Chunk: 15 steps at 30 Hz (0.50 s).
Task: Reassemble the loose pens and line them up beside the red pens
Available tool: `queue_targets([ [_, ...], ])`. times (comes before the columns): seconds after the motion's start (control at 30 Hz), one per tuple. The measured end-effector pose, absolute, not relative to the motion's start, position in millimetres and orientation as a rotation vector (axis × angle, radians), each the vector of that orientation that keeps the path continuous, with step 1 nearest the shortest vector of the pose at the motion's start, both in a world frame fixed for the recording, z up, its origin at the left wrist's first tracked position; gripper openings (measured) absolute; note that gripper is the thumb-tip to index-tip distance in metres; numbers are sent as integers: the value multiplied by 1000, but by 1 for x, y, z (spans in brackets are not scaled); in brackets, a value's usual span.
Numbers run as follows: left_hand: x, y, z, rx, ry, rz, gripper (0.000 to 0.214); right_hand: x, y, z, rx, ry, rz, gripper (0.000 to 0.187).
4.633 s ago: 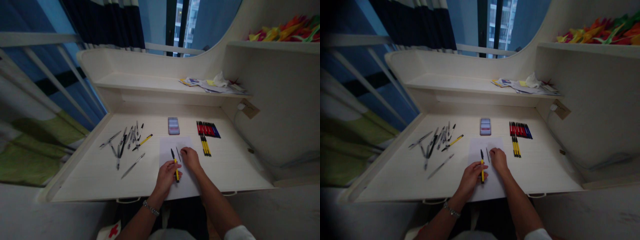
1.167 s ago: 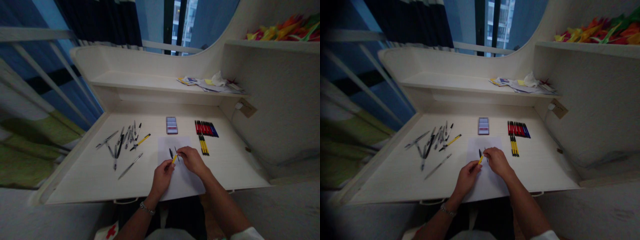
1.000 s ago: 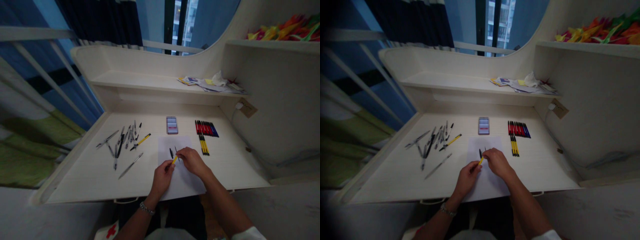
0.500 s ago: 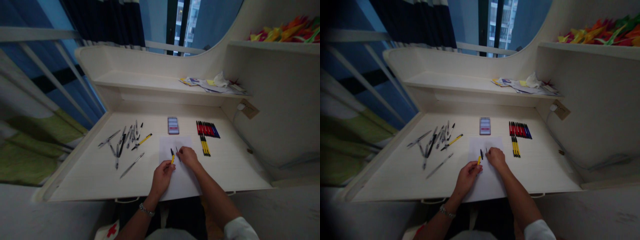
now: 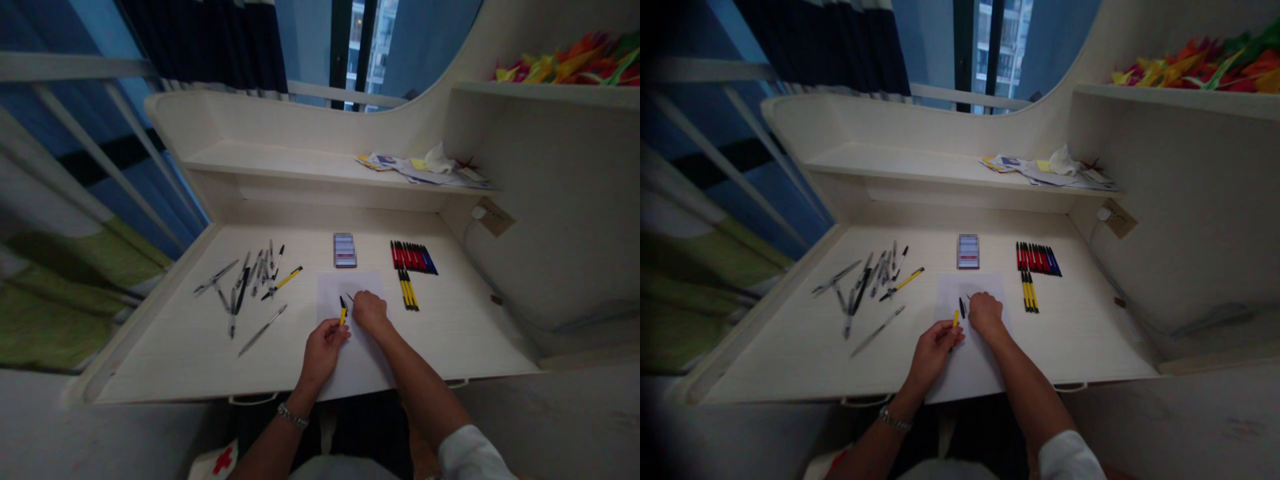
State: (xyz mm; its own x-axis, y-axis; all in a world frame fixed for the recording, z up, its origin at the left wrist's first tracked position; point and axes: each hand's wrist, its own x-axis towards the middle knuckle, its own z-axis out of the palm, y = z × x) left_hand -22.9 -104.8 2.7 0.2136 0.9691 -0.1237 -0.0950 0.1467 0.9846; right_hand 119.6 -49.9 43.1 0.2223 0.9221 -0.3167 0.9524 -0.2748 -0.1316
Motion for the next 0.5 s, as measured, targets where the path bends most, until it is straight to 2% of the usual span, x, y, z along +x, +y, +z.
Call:
queue_targets([
  [0.1, -24, -105, 4, 1132, 1035, 1012, 31, 125, -49, 40, 2480, 1869, -490, 31],
  [0.17, -24, -105, 4, 1142, 1032, 1013, 32, 132, -49, 37, 2605, 1928, -611, 29],
  [0.23, -25, -106, 4, 1155, 1029, 1009, 32, 139, -50, 35, 2766, 2075, -897, 26],
  [0.4, -24, -107, 3, 1179, 1012, 1006, 31, 141, -59, 44, 3002, 2289, -1922, 33],
  [0.5, -22, -108, 4, 1200, 1005, 1003, 29, 134, -65, 54, 3031, 2260, -2230, 30],
])
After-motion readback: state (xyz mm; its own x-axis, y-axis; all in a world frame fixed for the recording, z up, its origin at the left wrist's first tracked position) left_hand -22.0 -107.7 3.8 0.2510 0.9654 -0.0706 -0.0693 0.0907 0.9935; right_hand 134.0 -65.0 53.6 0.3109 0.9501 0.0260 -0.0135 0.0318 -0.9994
